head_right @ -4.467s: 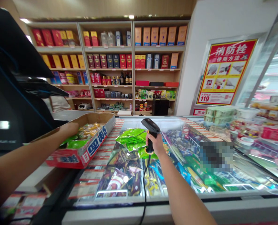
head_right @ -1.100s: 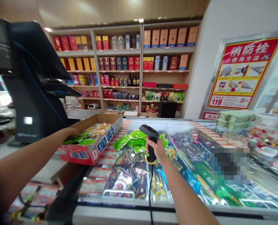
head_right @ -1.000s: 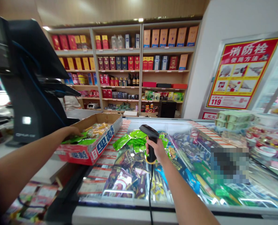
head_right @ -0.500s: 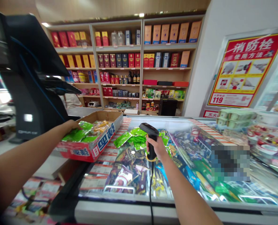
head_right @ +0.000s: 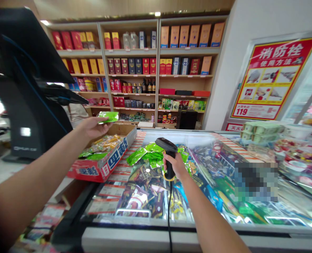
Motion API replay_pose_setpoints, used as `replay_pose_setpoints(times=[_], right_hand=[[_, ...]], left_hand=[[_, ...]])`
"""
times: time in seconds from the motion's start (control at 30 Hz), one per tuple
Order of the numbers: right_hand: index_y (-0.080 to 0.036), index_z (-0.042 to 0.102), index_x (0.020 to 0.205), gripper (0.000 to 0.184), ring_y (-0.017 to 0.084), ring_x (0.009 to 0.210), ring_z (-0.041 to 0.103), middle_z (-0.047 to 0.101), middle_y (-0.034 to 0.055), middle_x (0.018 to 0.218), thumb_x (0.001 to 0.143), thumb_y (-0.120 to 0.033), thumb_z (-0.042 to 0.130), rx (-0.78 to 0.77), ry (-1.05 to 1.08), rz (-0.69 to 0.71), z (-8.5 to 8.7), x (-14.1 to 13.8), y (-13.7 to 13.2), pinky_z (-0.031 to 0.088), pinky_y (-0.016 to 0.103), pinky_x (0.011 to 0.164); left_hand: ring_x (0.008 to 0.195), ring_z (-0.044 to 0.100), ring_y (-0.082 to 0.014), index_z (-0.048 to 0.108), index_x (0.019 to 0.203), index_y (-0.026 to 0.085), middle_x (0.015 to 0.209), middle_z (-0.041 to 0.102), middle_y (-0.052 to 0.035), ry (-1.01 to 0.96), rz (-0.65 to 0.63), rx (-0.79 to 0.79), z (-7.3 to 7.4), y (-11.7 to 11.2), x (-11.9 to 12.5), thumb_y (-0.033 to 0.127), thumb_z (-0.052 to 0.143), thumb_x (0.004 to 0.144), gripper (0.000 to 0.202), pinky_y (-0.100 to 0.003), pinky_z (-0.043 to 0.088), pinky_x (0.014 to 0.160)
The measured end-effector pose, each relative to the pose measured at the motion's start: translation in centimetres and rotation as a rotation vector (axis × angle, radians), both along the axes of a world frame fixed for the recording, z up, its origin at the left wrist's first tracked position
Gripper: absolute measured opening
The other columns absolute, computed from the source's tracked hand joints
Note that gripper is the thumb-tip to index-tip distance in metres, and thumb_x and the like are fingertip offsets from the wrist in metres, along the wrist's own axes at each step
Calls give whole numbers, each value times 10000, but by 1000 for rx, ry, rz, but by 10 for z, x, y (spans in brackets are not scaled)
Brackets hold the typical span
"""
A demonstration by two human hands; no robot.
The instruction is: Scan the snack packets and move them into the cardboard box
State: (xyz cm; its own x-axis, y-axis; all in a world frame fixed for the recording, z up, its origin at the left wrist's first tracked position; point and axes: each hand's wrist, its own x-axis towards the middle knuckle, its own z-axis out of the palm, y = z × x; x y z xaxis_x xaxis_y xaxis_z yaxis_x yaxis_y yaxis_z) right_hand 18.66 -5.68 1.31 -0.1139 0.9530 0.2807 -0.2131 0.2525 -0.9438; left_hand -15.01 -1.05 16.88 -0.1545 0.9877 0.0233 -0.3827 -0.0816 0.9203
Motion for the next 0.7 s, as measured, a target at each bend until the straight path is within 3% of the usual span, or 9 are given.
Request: replay_pose_setpoints(times=[0.07, 0.17, 0.27, 0.33, 0.47, 0.7], right_hand=[[-153, 599, 855, 311, 114, 398, 522, 588, -23, 536, 694, -387, 723, -1, 1, -1, 1, 0, -1, 445, 241, 391], [-155, 595, 847, 310, 111, 389, 513, 582, -27, 525, 685, -389, 720, 1, 2, 0, 4, -1, -3, 433, 238, 385], [-162, 588, 846, 305, 108, 384, 507, 580, -31, 525, 693, -396, 709, 11, -7, 10, 5, 0, -4, 428, 239, 388], [-163, 589, 841, 293, 109, 385, 511, 585, -26, 530, 707, -399, 700, 30, -65, 48, 4, 1, -4, 427, 241, 395], [-161, 587, 809, 265, 114, 364, 509, 568, -28, 496, 725, -391, 691, 86, -245, 133, 2, 3, -1, 410, 241, 394], [-168, 580, 770, 261, 114, 341, 493, 561, -33, 478, 714, -398, 689, 74, -294, 130, 1, 3, 0, 400, 240, 376]], left_hand=[[544, 589, -96, 580, 941, 138, 765, 653, -27, 59, -46, 74, -20, -23, 39, 35, 655, 712, 262, -147, 390, 417], [501, 583, -104, 612, 918, 151, 692, 653, 13, 133, -70, 109, -70, -43, 85, 124, 798, 555, 409, -173, 406, 415], [370, 451, -69, 642, 859, 128, 532, 588, 50, 300, -57, 82, -120, -38, 103, 189, 846, 461, 451, -175, 315, 355], [352, 422, -67, 659, 810, 122, 482, 557, 59, 433, -33, 83, -142, -27, 102, 192, 845, 437, 423, -183, 300, 353], [431, 508, -101, 686, 790, 129, 525, 605, 33, 541, -3, 125, -160, -11, 90, 176, 793, 473, 338, -195, 358, 400], [490, 548, -126, 653, 703, 147, 510, 586, 37, 523, 7, 151, -160, -15, 90, 195, 793, 458, 286, -214, 405, 449]])
